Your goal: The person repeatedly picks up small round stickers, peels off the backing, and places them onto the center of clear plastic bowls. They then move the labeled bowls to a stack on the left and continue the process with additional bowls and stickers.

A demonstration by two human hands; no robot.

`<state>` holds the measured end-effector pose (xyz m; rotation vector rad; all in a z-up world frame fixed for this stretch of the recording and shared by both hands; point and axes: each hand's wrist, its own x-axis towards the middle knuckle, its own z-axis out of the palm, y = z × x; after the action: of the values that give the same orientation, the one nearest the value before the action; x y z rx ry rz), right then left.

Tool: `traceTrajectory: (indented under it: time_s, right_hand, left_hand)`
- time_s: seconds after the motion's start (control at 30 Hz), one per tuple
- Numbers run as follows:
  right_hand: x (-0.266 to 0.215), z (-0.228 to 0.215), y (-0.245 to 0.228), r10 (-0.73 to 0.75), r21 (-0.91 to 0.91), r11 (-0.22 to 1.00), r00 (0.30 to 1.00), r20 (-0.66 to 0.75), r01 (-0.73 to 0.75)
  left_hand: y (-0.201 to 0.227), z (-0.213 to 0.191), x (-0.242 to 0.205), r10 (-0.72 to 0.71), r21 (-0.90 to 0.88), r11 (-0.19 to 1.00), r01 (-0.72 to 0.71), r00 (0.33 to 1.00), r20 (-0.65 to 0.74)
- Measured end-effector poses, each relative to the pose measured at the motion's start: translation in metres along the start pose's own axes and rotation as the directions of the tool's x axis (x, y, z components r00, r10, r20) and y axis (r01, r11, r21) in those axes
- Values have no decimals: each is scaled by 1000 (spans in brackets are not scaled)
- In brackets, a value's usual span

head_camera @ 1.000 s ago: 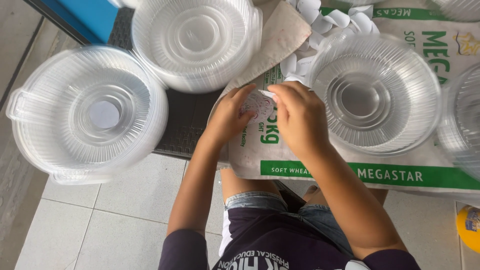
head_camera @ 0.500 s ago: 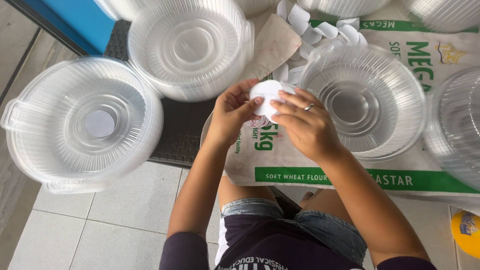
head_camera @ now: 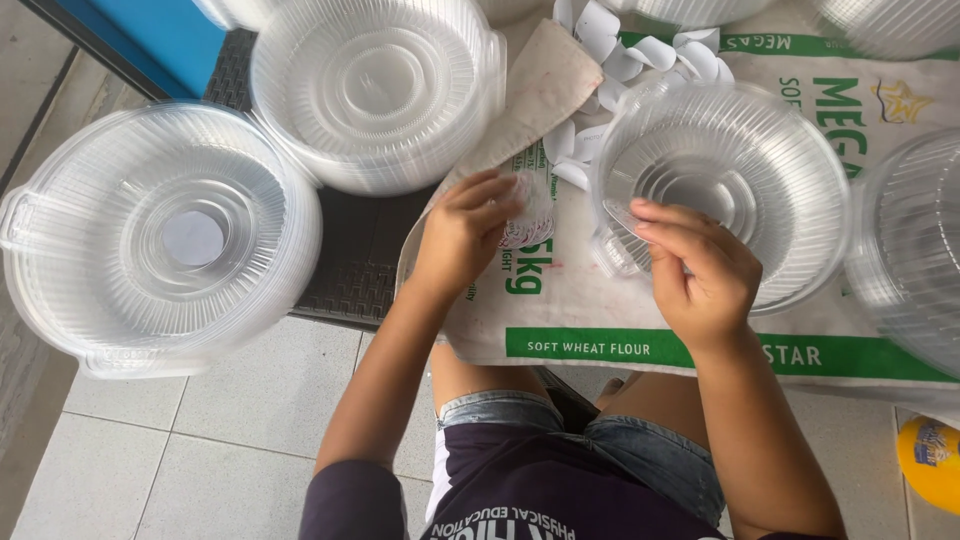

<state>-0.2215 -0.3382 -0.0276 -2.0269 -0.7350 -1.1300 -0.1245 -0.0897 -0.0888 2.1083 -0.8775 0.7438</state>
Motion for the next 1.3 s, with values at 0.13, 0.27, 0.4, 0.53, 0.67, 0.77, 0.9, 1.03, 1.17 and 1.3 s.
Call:
traceTrajectory:
  time_s: [0.13,0.27,0.4,0.53,0.67,0.77,0.9,1.03,1.17,1.3]
  right_hand:
    - [5,-5,-3,4,8,1000,1000,-8,-4]
    - [7,-6,9,-173,19,985,984,-46,174]
    - [24,-6,9,-251,-29,968,963,-96,249]
    - [48,-15,6,-230,-46,973,967,-110,226]
    - [64,-38,14,-64,12,998,998,-11,64]
    - [63,-57,31,49,143,988,993,107,-64]
    - [65,-73,44,77,212,969,969,236,-129]
    - [64,-73,60,67,138,984,954,292,-111]
    - [74,-71,61,9,70,997,929,370,-37]
    - [92,-73,61,-172,-62,971,859,482,229]
  left_hand:
    - [-1,-3,-16,-107,101,992,78,941,320]
    - [31,-18,14,-99,-418,896,148,986,137]
    - [74,4,44,-14,-912,205,355,933,360]
    - [97,33,79,97,-956,167,240,961,258]
    - [99,70,111,-206,-991,23,135,970,128]
    - [102,71,127,-365,-983,42,180,919,153]
    - [87,99,115,-425,-943,114,314,873,239]
    - [104,83,111,-458,-926,119,358,847,269]
    - [91,91,101,-460,-908,58,414,819,344]
    - [85,75,103,-311,-864,-151,479,807,502]
